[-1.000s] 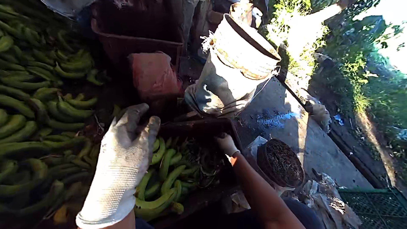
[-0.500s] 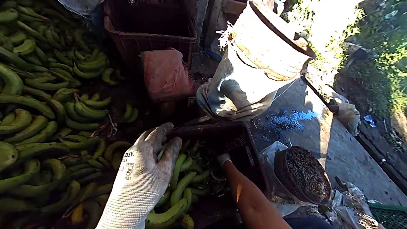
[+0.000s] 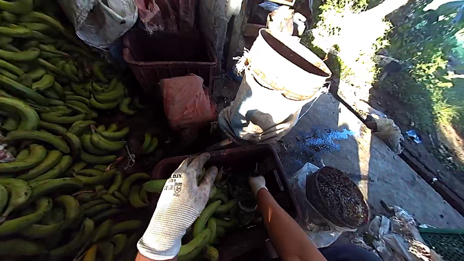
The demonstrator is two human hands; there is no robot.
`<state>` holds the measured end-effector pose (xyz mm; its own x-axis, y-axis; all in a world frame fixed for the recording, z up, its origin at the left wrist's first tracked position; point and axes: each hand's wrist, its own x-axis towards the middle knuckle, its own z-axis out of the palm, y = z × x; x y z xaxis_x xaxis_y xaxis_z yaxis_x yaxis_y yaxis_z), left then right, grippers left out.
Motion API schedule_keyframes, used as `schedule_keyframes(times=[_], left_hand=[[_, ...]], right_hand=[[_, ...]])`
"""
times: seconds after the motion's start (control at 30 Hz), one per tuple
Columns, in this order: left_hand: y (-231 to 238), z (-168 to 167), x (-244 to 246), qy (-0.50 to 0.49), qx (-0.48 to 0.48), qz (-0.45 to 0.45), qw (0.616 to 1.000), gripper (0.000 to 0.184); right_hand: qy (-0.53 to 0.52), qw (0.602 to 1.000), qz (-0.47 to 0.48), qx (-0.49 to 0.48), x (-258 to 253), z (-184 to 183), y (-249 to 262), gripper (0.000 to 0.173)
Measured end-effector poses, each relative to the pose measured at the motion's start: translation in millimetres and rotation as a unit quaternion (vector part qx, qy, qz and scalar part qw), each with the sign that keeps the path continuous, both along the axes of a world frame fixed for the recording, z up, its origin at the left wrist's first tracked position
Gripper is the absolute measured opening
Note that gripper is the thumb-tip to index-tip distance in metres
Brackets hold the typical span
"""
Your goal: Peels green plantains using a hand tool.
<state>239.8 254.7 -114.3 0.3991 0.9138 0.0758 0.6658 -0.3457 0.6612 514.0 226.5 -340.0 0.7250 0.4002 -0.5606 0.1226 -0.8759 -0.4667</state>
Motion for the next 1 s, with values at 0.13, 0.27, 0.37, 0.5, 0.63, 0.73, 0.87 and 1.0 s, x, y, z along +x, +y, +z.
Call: schedule_keyframes(times=[0.13, 0.27, 0.37, 0.5, 0.63, 0.73, 0.87, 1.0], left_hand=[[-13, 7, 7, 0.021, -0.003, -0.033, 0.999, 0.049], [-24, 16, 3, -0.034, 0.009, -0.038, 0.999, 0.05], [-16, 10, 0, -0.011, 0.0, -0.018, 1.0, 0.05], [-5, -2, 2, 0.037, -0.019, -0.014, 0.999, 0.05], [-1, -9, 4, 0.027, -0.014, -0.029, 0.999, 0.051], [1, -10, -3, 0.04, -0.017, -0.029, 0.999, 0.051], [2, -7, -6, 0.026, -0.01, -0.019, 0.999, 0.051], [-1, -2, 2, 0.052, -0.056, -0.052, 0.996, 0.054]], right_hand=[[-0.007, 0.999, 0.049, 0.015, 25, 34, -11, 0.056], [-0.002, 0.991, 0.124, -0.05, 27, 32, -11, 0.056], [0.026, 0.987, 0.137, -0.076, 14, 2, 2, 0.053], [0.053, 0.985, 0.103, -0.124, -31, -31, 14, 0.053], [0.018, 0.981, 0.091, -0.171, -52, -54, 22, 0.066], [0.012, 0.987, 0.045, -0.155, -40, -47, 20, 0.067], [-0.014, 0.996, 0.052, -0.073, -9, -3, 4, 0.063], [-0.047, 0.982, 0.14, 0.115, 11, 81, -45, 0.067]])
